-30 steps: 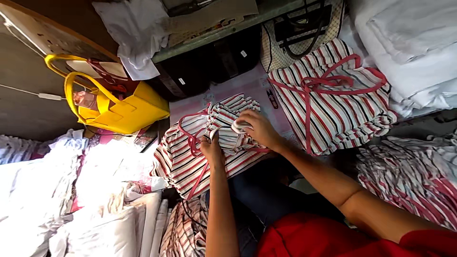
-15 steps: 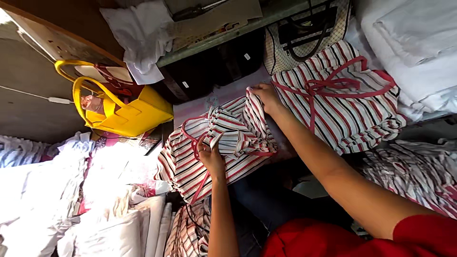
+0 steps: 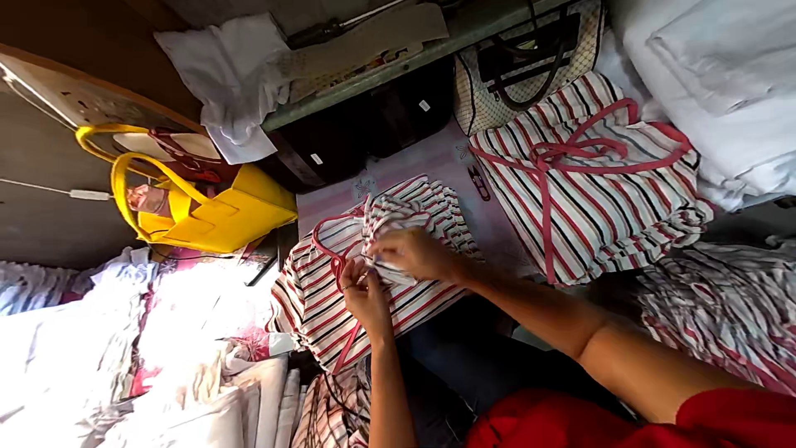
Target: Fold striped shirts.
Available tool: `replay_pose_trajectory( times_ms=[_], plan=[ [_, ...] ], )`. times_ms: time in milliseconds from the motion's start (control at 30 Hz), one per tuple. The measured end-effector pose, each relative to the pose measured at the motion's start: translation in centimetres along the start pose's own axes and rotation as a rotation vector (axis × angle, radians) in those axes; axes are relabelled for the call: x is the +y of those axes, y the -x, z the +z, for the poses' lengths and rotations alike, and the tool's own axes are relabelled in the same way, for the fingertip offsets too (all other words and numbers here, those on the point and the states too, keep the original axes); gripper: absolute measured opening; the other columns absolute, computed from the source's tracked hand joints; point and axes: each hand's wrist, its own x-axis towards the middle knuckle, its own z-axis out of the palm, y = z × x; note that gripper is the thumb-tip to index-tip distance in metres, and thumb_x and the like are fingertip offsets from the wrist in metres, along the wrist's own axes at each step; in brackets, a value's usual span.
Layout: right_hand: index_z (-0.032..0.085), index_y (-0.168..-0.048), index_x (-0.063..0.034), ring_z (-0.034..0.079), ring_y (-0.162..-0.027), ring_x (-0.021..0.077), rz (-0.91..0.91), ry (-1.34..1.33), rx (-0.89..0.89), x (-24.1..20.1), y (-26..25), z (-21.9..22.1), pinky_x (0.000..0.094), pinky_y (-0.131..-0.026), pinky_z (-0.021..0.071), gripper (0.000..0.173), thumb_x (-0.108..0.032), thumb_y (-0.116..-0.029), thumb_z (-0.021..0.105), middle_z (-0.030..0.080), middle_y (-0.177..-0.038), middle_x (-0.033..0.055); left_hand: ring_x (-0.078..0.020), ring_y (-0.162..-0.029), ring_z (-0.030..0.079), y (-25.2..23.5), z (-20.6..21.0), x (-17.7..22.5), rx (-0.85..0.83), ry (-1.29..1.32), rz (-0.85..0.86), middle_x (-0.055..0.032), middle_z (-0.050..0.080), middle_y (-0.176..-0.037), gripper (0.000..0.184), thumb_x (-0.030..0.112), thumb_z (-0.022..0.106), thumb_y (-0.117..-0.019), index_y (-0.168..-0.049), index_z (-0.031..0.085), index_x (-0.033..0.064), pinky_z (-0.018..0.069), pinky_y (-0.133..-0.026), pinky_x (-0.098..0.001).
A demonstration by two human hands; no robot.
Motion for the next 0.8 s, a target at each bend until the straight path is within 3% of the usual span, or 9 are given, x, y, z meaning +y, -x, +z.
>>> replay_pose_trajectory(
  times_ms=[67,133,233,367,467,567,633,700,800],
  plan=[
    [0.073,-0.122,-0.0066,0.062,-0.124,0.0326,0.073,0.104,0.216,3.4,0.5,-1.7,0.0541,-0.102,0.0495,0.027,-0.018,-0.0981,0.067,0.067,-0.131,0.0147,-0.0195,-0.108,0.063,1.2,-0.9,0.3,-0.010,-0.046,0.009,-0.0278,0.061,-0.126,0.046,0.003,0.056,-0.0963,-0.137,0.047,-0.0153,0.0521,-0.090,-0.0296],
    [0.059,-0.142,-0.0085,0.053,-0.133,0.0405,0.345,0.037,0.200,6.4,1.5,-3.0,0.0616,-0.105,0.0452,0.046,-0.032,-0.1024,0.064,0.055,-0.146,0.0205,-0.0157,-0.099,0.065,2.7,-1.8,0.6,-0.047,-0.002,-0.051,-0.0229,0.064,-0.116,0.042,0.004,0.055,-0.0978,-0.135,0.048,-0.0156,0.0544,-0.086,-0.0293],
    [0.050,-0.148,-0.0129,0.063,-0.117,0.0396,0.640,-0.273,0.097,7.0,2.3,-3.6,0.0608,-0.095,0.0500,0.058,-0.052,-0.1047,0.052,0.063,-0.133,0.0223,-0.0114,-0.079,0.070,4.7,-2.1,1.5,-0.107,0.222,-0.370,-0.0133,0.068,-0.097,0.029,0.002,0.049,-0.1033,-0.128,0.050,-0.0142,0.0604,-0.075,-0.0277],
    [0.059,-0.138,-0.0011,0.066,-0.113,0.0383,0.490,-0.132,0.054,5.2,1.7,-2.7,0.0588,-0.099,0.0498,0.041,-0.024,-0.1039,0.062,0.068,-0.122,0.0241,-0.0186,-0.085,0.073,4.9,-1.8,3.0,-0.160,0.468,-0.647,-0.0171,0.070,-0.106,0.034,0.006,0.036,-0.1096,-0.138,0.042,-0.0125,0.0619,-0.080,-0.0320],
    [0.072,-0.120,0.0007,0.066,-0.112,0.0383,0.367,-0.010,-0.068,5.0,0.7,-2.1,0.0643,-0.102,0.0421,0.026,-0.013,-0.1012,0.061,0.072,-0.113,0.0220,-0.0189,-0.080,0.074,3.8,-1.4,3.2,-0.143,0.515,-0.699,-0.0147,0.072,-0.099,0.028,0.010,0.033,-0.1109,-0.127,0.047,-0.0074,0.0616,-0.073,-0.0320],
    [0.073,-0.113,0.0001,0.066,-0.108,0.0346,0.193,0.027,-0.018,4.7,1.8,-1.5,0.0542,-0.097,0.0509,0.021,-0.013,-0.1012,0.061,0.070,-0.113,0.0194,-0.0170,-0.071,0.073,3.2,-1.5,2.8,-0.077,0.562,-0.756,-0.0116,0.073,-0.089,0.028,0.017,0.034,-0.1126,-0.118,0.052,-0.0033,0.0610,-0.065,-0.0296],
    [0.068,-0.131,-0.0035,0.061,-0.116,0.0382,0.171,0.073,-0.114,3.9,2.0,-0.9,0.0562,-0.100,0.0489,0.037,-0.022,-0.0988,0.068,0.066,-0.121,0.0209,-0.0108,-0.053,0.065,2.7,-1.6,2.3,-0.033,0.567,-0.763,-0.0064,0.069,-0.072,0.028,0.020,0.036,-0.1125,-0.107,0.054,-0.0004,0.0551,-0.049,-0.0232],
    [0.053,-0.150,-0.0131,0.053,-0.127,0.0430,0.228,0.208,-0.251,2.6,1.9,-0.2,0.0656,-0.102,0.0431,0.066,-0.036,-0.0929,0.076,0.060,-0.131,0.0223,-0.0030,-0.036,0.046,1.8,-1.5,1.2,-0.021,0.532,-0.746,0.0014,0.053,-0.052,0.029,0.019,0.040,-0.1112,-0.092,0.054,0.0015,0.0389,-0.034,-0.0169],
    [0.039,-0.160,-0.0173,0.046,-0.133,0.0477,0.295,0.353,-0.338,0.5,1.8,0.9,0.0695,-0.100,0.0387,0.087,-0.052,-0.0889,0.076,0.052,-0.141,0.0264,-0.0014,-0.032,0.036,0.5,-1.9,0.3,-0.092,0.388,-0.666,0.0045,0.042,-0.045,0.024,0.010,0.049,-0.1075,-0.085,0.055,0.0030,0.0316,-0.032,-0.0164]
  ],
)
